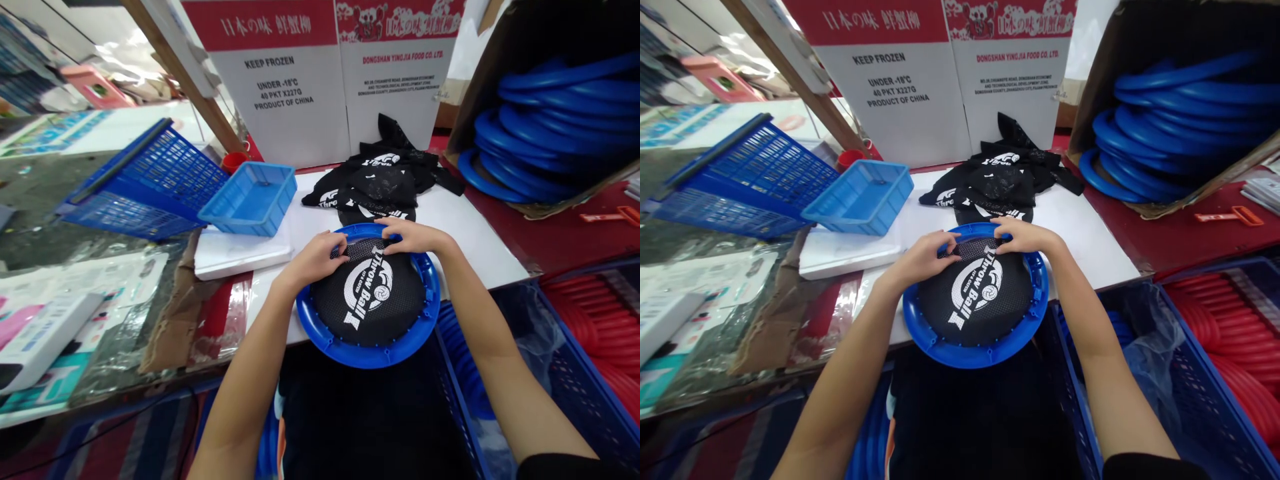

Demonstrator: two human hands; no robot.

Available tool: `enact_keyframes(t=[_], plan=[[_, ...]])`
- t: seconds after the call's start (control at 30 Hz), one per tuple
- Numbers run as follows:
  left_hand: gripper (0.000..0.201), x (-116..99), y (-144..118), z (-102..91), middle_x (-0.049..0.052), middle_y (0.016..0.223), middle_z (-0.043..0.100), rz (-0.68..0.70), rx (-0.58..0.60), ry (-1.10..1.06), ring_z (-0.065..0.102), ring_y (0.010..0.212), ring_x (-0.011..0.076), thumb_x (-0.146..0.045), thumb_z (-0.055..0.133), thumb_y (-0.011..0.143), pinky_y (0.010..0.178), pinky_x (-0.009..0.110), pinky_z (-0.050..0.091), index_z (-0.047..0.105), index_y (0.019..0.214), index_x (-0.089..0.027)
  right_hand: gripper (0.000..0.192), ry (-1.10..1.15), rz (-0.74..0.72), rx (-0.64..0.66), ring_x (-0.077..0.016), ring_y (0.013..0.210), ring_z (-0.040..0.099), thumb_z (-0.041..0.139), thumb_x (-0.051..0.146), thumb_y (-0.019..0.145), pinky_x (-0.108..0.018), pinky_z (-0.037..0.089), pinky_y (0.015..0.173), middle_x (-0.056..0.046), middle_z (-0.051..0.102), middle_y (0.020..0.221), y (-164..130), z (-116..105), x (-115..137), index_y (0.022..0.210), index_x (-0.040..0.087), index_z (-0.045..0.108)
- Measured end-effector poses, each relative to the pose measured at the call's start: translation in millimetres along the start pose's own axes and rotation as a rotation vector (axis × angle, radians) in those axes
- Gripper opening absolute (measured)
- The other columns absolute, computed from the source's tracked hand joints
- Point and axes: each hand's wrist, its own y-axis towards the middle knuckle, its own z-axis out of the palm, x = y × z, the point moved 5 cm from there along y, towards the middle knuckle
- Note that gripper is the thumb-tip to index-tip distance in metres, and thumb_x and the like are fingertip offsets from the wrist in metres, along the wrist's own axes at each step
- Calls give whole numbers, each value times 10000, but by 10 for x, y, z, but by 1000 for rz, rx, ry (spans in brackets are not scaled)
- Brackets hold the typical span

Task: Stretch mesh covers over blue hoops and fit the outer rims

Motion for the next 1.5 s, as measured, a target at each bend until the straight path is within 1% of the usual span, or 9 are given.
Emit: enact_keyframes(t=[0.1,0.3,0.4,0.63,0.73,0.93,1.0,1.23,1.5], plan=[[100,12,-1,-32,53,994,743,-48,-43,-57,711,1010,257,-208,696,884,959,447,569,602,913,-221,172,39,-40,-70,-344,1450,536,761,398,870,-557,407,1214,-91,638,1502,6,-60,6,892,234,713],[217,84,2,-72,64,1078,779,-132,-177,-136,724,1043,238,-237,708,895,950,410,602,708,1110,-207,215,149,-92,-165,-325,1294,644,706,446,882,-547,452,1152,-87,759,1266,73,-109,-71,898,233,730],[205,157,1,-82,65,1020,798,-210,-262,-150,744,1009,245,-219,720,874,893,391,623,751,1076,-202,211,207,-81,-186,-311,1234,673,706,442,871,-521,477,1123,-80,775,1204,103,-103,-131,886,233,733],[68,242,7,-89,42,927,830,-293,-361,-185,773,908,248,-232,770,821,946,404,615,808,877,-222,221,252,-69,-198,-311,1229,677,689,442,882,-506,483,1109,-86,782,1168,126,-84,-177,833,228,718],[59,222,-7,-122,43,929,835,-297,-345,-168,771,917,253,-256,776,823,930,400,610,821,855,-234,228,230,-77,-190,-301,1211,677,669,439,896,-509,478,1119,-85,767,1238,151,-77,-212,823,228,717],[124,166,-44,-188,56,991,834,-224,-120,-97,754,960,254,-317,770,827,908,385,599,832,909,-246,256,221,-107,-150,-293,1230,654,651,445,925,-514,458,1152,-97,733,1295,200,-76,-279,844,219,738],[127,168,-54,-213,56,974,829,-206,-90,-70,746,937,248,-313,750,830,904,386,598,829,903,-246,264,233,-114,-132,-288,1217,652,651,453,930,-514,460,1153,-95,725,1300,205,-81,-276,861,217,748],[131,225,-76,-287,51,914,810,-238,-170,-53,730,878,251,-344,729,825,872,401,599,823,824,-253,259,243,-125,-112,-274,1198,652,652,455,939,-496,467,1155,-80,726,1266,212,-88,-239,877,227,756],[110,357,-98,-322,34,909,833,-372,-222,-104,767,926,279,-340,766,804,915,399,605,840,808,-259,254,233,-121,-112,-278,1186,651,657,454,938,-508,476,1154,-77,723,1255,235,-74,-270,901,230,770]])
